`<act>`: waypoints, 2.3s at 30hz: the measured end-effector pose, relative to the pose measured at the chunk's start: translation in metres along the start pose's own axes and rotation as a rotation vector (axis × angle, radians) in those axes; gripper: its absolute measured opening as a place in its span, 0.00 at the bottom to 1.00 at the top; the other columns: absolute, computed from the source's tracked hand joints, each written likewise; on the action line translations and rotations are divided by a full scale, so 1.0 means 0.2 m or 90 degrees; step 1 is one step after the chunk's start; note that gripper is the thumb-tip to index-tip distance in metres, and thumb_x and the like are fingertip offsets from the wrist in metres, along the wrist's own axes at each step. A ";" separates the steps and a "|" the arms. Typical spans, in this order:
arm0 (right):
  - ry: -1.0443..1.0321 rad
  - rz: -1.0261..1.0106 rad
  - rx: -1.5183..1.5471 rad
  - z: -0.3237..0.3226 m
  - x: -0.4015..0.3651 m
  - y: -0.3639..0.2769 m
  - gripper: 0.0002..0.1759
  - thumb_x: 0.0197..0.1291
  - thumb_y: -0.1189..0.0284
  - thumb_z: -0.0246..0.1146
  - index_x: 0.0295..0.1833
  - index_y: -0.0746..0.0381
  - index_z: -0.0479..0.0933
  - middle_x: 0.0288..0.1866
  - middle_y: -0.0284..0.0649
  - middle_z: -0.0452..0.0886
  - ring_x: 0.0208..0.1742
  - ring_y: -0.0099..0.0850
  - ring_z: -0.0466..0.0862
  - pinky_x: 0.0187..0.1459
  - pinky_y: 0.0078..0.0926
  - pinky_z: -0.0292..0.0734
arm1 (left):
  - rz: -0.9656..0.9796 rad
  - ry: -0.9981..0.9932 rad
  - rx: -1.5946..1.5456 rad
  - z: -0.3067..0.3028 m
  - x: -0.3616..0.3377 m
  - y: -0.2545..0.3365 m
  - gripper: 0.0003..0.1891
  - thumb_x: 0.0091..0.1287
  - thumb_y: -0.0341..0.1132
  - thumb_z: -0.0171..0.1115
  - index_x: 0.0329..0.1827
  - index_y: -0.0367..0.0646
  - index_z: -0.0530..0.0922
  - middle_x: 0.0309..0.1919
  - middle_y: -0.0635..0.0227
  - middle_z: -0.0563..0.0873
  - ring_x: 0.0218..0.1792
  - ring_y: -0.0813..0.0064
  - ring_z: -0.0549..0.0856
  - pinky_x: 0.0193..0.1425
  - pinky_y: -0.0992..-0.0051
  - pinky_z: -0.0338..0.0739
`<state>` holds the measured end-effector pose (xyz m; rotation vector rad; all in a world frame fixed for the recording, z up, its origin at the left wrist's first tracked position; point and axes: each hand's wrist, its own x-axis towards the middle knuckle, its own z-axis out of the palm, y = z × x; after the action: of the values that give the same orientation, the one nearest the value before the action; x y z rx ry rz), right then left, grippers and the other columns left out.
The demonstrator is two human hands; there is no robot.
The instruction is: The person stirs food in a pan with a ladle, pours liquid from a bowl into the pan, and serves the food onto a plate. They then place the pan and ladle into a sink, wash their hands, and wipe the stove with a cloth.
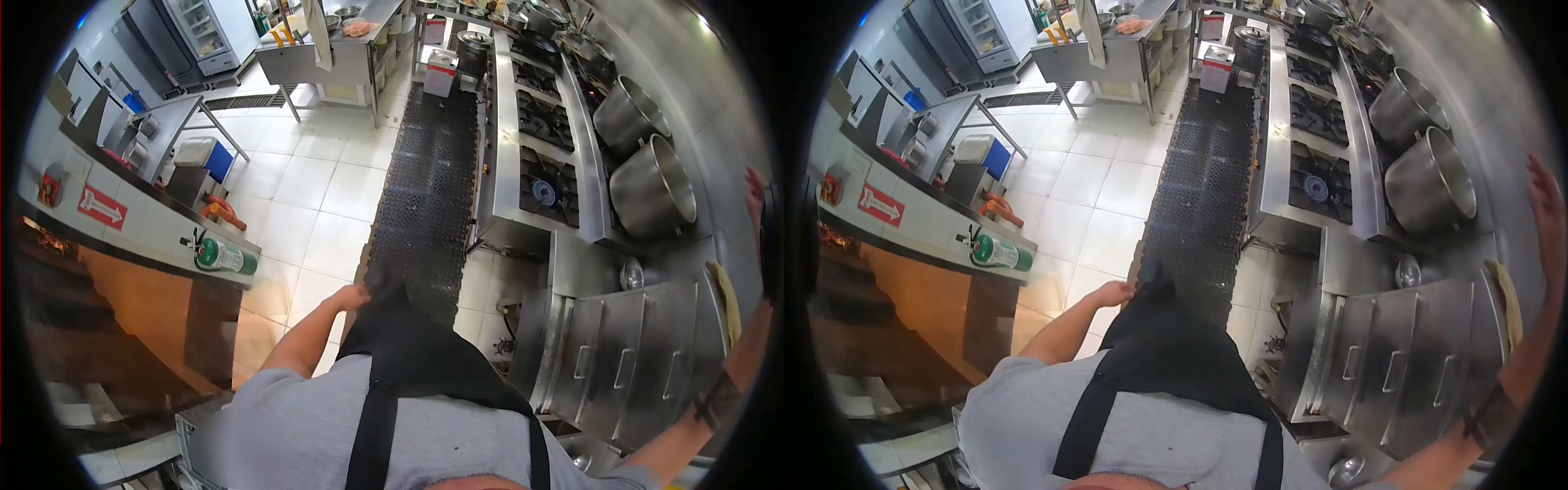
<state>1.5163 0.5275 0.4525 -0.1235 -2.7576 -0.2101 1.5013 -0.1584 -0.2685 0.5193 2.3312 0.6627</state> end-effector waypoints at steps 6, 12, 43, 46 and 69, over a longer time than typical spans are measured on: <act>-0.293 -0.352 0.124 0.49 0.51 -1.14 0.32 0.60 0.73 0.72 0.71 0.61 0.79 0.59 0.51 0.87 0.61 0.49 0.85 0.65 0.41 0.79 | -0.112 -0.291 0.216 0.08 0.06 -0.79 0.21 0.71 0.48 0.64 0.62 0.50 0.87 0.49 0.47 0.91 0.52 0.46 0.90 0.57 0.52 0.84; -0.463 -0.371 0.347 1.04 0.93 -1.71 0.31 0.65 0.66 0.71 0.74 0.59 0.78 0.58 0.51 0.87 0.59 0.50 0.85 0.62 0.42 0.80 | -0.305 -0.394 -0.113 -0.28 0.19 -1.16 0.33 0.62 0.30 0.65 0.75 0.57 0.78 0.53 0.47 0.90 0.50 0.47 0.90 0.51 0.52 0.86; -0.486 -0.260 0.518 3.64 3.49 -2.43 0.14 0.67 0.63 0.65 0.44 0.65 0.82 0.49 0.51 0.84 0.55 0.53 0.84 0.58 0.47 0.80 | -0.195 0.506 -0.065 -3.80 3.12 -1.08 0.21 0.68 0.37 0.68 0.63 0.44 0.84 0.60 0.48 0.86 0.65 0.46 0.82 0.72 0.56 0.75; -0.551 -0.175 0.519 3.72 3.57 -2.52 0.16 0.68 0.61 0.65 0.48 0.64 0.83 0.50 0.52 0.86 0.56 0.53 0.85 0.58 0.48 0.80 | -0.138 0.611 0.034 -4.42 3.60 -1.24 0.28 0.64 0.36 0.71 0.69 0.42 0.81 0.66 0.50 0.84 0.67 0.47 0.80 0.74 0.54 0.72; 0.213 0.582 0.202 4.48 3.30 -1.67 0.19 0.53 0.77 0.67 0.52 0.53 0.85 0.70 0.40 0.79 0.76 0.44 0.72 0.74 0.51 0.64 | 0.243 -0.270 0.200 -4.07 4.64 0.32 0.30 0.72 0.33 0.69 0.76 0.35 0.74 0.67 0.47 0.84 0.60 0.62 0.89 0.63 0.65 0.82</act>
<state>0.5469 0.3824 -0.1718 -1.0999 -2.1057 0.4076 0.3015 0.1120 -0.1384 1.1486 1.9501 0.3066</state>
